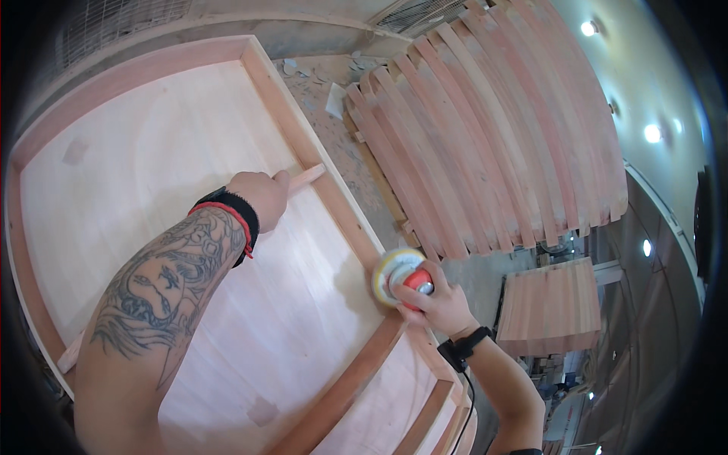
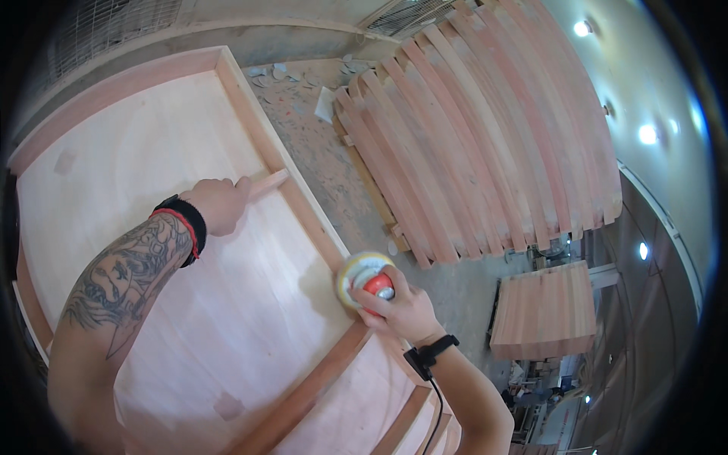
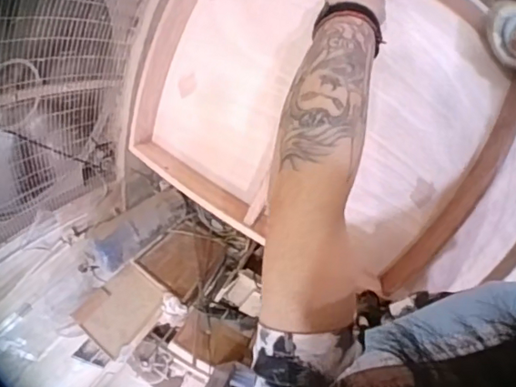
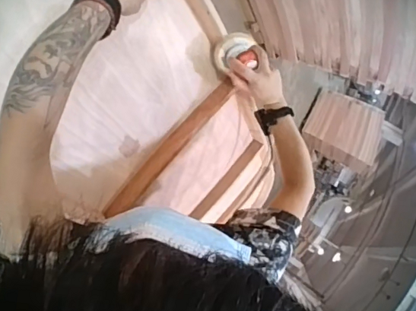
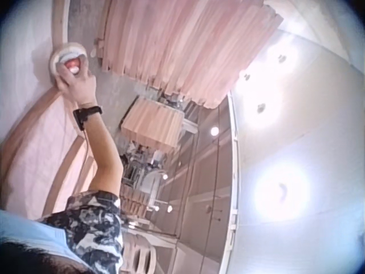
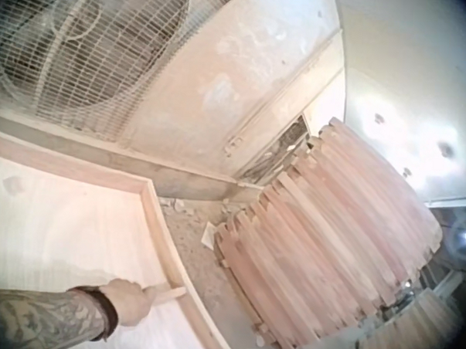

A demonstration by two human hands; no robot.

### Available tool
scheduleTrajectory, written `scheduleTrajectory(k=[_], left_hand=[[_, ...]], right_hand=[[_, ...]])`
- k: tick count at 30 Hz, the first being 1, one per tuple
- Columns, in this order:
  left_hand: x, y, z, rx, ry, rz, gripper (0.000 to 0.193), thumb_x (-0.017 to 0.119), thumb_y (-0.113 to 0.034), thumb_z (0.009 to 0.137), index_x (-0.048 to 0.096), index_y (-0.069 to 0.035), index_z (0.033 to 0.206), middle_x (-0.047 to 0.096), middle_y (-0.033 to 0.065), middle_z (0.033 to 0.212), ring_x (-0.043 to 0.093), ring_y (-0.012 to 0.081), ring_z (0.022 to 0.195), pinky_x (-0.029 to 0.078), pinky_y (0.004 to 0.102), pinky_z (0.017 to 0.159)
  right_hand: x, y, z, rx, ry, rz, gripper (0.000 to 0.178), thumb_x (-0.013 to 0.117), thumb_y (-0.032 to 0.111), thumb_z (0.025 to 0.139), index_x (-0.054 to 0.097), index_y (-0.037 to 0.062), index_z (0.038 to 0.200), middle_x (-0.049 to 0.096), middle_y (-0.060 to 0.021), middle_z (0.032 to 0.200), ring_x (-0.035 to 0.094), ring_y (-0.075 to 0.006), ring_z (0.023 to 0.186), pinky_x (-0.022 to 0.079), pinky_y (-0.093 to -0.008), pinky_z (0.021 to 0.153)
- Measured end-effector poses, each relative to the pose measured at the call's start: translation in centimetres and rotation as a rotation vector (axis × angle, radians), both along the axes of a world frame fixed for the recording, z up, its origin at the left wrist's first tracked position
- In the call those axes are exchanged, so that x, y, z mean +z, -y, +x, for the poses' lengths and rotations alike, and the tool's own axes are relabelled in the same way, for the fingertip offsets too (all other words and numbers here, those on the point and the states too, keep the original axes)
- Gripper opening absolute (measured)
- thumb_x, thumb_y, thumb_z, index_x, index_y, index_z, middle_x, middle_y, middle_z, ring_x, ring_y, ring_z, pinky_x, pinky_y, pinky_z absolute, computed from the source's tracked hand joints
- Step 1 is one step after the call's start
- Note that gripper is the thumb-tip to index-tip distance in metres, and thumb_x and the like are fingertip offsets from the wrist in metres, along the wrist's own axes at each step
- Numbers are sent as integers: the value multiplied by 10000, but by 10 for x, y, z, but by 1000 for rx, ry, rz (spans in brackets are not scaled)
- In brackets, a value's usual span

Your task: The person uses a handheld orbital sander to smooth the surface of a large, curved wooden furniture component. They systematically move the tool across the flat panels and along the raised internal ribs of the piece, holding the wood steady with their left hand while operating the sander with their right.

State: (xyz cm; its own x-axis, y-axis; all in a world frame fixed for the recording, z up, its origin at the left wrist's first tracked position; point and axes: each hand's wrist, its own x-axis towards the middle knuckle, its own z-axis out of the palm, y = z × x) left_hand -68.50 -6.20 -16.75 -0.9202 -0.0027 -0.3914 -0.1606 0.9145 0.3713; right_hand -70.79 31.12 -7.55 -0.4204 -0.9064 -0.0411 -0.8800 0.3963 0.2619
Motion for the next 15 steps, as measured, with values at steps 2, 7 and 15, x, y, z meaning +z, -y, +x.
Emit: scheduleTrajectory(k=[2,7,15], left_hand=[[-3,-2,0,-2,-55,-9,414,635,-116,919,495,10,1288,693,224,1119,713,366,1038,570,470,893],[-19,-8,-3,-1,-174,-62,318,630,-134,928,546,-19,1211,733,192,1018,736,340,945,572,467,835],[-14,-4,-2,-15,-183,-68,276,605,-144,931,554,-20,1172,736,194,1021,737,343,961,573,462,848]], right_hand=[[-3,21,-13,-15,-5,-79,344,794,361,804,731,367,1143,586,-167,1247,714,-282,748,627,-351,626],[-17,86,-64,-167,100,-280,369,760,387,856,733,301,1214,613,-200,1205,721,-372,830,628,-443,704],[-20,219,-118,-15,-20,-434,344,752,386,856,743,257,1175,666,-185,1143,724,-359,839,615,-429,744]])
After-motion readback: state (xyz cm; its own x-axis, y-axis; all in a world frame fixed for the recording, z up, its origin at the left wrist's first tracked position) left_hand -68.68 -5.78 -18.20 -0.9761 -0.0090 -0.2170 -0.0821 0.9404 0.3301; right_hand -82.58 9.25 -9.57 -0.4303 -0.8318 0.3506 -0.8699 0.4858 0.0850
